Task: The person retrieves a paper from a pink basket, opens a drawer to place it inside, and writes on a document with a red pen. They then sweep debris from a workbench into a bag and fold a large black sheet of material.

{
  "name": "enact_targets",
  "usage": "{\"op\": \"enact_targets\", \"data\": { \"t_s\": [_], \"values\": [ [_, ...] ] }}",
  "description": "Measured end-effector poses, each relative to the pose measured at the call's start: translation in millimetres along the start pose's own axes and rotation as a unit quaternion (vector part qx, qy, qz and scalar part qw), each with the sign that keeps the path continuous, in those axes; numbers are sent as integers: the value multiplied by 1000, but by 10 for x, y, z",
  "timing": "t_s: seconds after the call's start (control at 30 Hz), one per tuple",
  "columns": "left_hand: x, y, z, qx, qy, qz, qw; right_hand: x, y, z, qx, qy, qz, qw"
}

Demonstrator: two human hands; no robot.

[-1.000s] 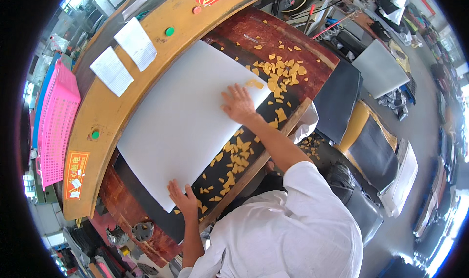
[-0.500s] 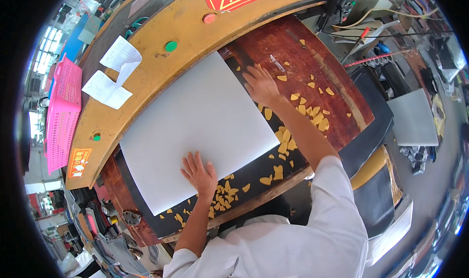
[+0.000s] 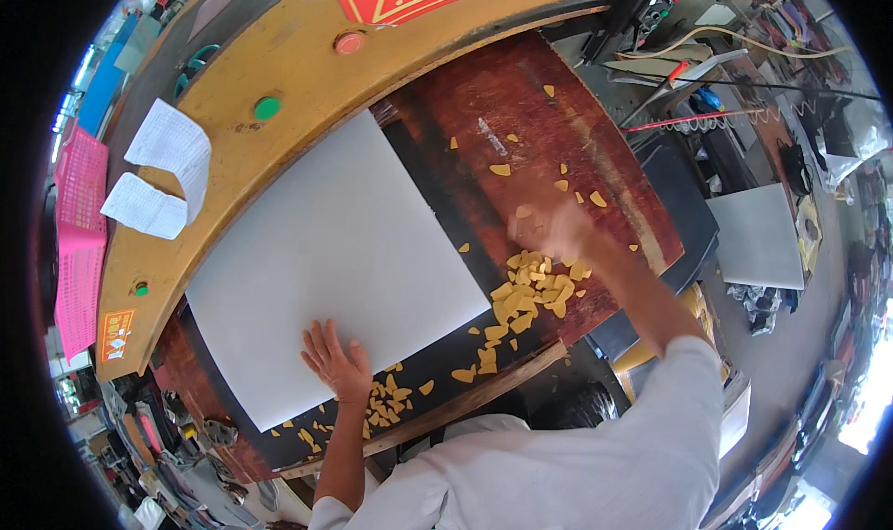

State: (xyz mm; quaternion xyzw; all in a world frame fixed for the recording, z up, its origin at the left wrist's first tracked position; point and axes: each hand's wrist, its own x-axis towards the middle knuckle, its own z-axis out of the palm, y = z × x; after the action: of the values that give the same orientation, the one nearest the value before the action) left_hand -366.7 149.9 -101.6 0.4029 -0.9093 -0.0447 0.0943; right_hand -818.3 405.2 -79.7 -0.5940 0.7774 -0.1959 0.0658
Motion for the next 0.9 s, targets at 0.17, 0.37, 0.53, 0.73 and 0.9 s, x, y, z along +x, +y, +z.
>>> {"op": "enact_targets", "data": {
  "t_s": [0.17,0.37,0.53,0.73,0.9],
  "values": [
    [-1,14,-10,16,-9,6,1000,1145,1508,-153,-102,248,240,933],
    [10,-2,-21,14,0,24,1000,1627,779,534,-28,109,-114,987],
    [41,5,-5,15,1,20,1000,359,-163,298,114,-1,-195,974],
    [73,2,12,22,-1,11,1000,600,334,-13,24,123,-52,991],
    [97,-20,-8,25,-3,21,999,1592,357,485,-74,157,-23,985]
  ]
}}
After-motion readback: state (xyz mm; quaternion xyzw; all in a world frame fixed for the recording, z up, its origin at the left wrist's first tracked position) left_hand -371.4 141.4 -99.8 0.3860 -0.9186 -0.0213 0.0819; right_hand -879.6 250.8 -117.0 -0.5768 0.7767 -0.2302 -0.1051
